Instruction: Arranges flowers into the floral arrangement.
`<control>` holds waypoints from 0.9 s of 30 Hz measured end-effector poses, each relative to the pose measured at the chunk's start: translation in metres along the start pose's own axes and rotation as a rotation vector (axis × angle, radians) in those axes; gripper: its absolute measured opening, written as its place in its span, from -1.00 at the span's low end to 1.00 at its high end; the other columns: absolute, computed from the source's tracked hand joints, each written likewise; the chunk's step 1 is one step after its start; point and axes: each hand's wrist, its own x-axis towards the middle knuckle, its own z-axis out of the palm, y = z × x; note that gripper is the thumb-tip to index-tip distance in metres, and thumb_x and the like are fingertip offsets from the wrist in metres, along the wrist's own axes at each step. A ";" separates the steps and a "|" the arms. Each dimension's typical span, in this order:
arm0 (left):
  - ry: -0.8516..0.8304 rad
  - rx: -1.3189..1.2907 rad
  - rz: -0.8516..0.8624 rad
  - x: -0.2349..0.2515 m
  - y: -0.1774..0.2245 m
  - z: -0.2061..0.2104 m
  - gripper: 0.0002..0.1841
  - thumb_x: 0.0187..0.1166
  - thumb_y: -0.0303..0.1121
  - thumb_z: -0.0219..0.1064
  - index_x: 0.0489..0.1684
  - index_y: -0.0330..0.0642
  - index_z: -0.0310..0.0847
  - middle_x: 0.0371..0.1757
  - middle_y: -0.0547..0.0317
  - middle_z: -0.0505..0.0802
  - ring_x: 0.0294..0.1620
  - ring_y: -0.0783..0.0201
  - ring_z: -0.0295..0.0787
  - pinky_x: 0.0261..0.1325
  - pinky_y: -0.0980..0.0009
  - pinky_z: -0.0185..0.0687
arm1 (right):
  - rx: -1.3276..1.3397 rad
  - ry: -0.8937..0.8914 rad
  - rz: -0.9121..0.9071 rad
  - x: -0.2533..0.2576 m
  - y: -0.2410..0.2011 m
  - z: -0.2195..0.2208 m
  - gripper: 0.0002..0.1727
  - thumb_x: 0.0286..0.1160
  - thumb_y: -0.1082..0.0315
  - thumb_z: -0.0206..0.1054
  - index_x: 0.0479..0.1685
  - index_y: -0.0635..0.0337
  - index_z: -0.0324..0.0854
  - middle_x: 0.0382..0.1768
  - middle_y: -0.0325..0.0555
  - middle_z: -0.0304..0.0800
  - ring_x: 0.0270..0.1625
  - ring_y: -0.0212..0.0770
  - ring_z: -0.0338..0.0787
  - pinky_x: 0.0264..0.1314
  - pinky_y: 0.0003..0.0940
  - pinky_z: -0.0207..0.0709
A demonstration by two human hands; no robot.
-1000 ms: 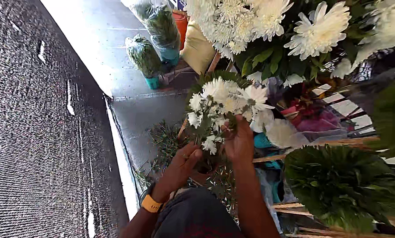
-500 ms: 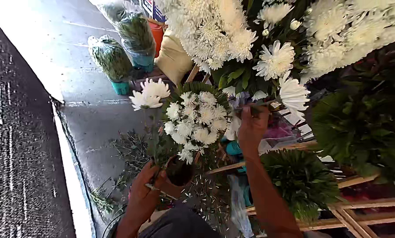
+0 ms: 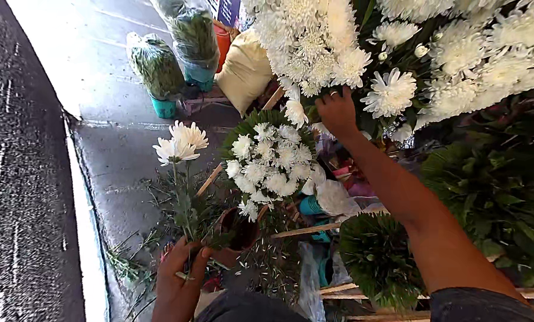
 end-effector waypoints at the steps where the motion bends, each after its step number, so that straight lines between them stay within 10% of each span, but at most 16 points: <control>1: 0.005 -0.002 -0.003 -0.001 -0.001 -0.001 -0.70 0.67 -0.08 0.24 -0.27 -0.08 0.76 -0.30 0.30 0.79 -0.42 0.50 0.66 -0.35 0.51 0.66 | -0.016 0.006 0.000 0.001 -0.001 0.002 -0.78 0.58 0.64 0.18 0.03 0.36 0.70 0.05 0.32 0.82 0.33 0.38 0.72 0.51 0.48 0.28; 12: -0.019 0.078 -0.012 -0.001 0.006 -0.025 -0.72 0.67 -0.19 0.22 -0.11 -0.26 0.70 -0.26 0.25 0.75 -0.29 0.58 0.65 -0.19 0.58 0.66 | -0.070 -0.051 0.190 0.006 0.009 0.011 -0.65 0.57 0.64 0.17 0.25 0.30 0.69 0.21 0.28 0.78 0.26 0.34 0.76 0.40 0.39 0.40; 15: -0.012 0.201 -0.013 0.006 0.011 -0.026 -0.69 0.62 -0.31 0.19 0.04 -0.44 0.55 -0.26 0.10 0.73 -0.33 0.52 0.64 -0.24 0.53 0.65 | 0.062 0.039 0.202 -0.017 -0.011 -0.009 -0.69 0.63 0.51 0.22 0.27 0.31 0.67 0.42 0.28 0.66 0.51 0.42 0.57 0.63 0.58 0.07; 19: 0.021 0.229 0.032 0.022 0.011 -0.012 -0.47 0.52 -0.39 0.26 0.39 -0.52 0.21 -0.07 -0.07 0.73 -0.18 0.35 0.73 -0.09 0.31 0.76 | 0.638 0.063 0.318 -0.078 -0.078 -0.056 -0.56 0.63 -0.01 0.34 0.22 0.13 0.76 0.29 0.02 0.77 0.38 0.10 0.69 0.52 0.26 0.42; 22: 0.009 0.263 0.119 0.033 0.009 0.002 -0.32 0.60 -0.24 0.25 0.71 -0.32 0.14 -0.07 0.04 0.83 -0.31 0.34 0.78 -0.24 0.25 0.82 | 1.383 -0.029 0.462 -0.109 -0.139 -0.078 -0.61 0.60 0.05 0.40 0.14 0.17 0.76 0.02 -0.11 0.87 0.06 -0.25 0.85 0.21 -0.18 0.75; 27: -0.126 0.515 0.228 0.035 0.017 0.035 -0.46 0.62 -0.28 0.20 0.60 -0.27 0.41 -0.13 0.01 0.90 -0.38 0.12 0.86 -0.36 -0.01 0.80 | 1.873 -0.066 0.493 -0.123 -0.204 -0.098 -0.64 0.70 0.19 0.31 0.22 0.28 0.71 0.04 -0.08 0.87 0.02 -0.30 0.86 0.16 -0.30 0.77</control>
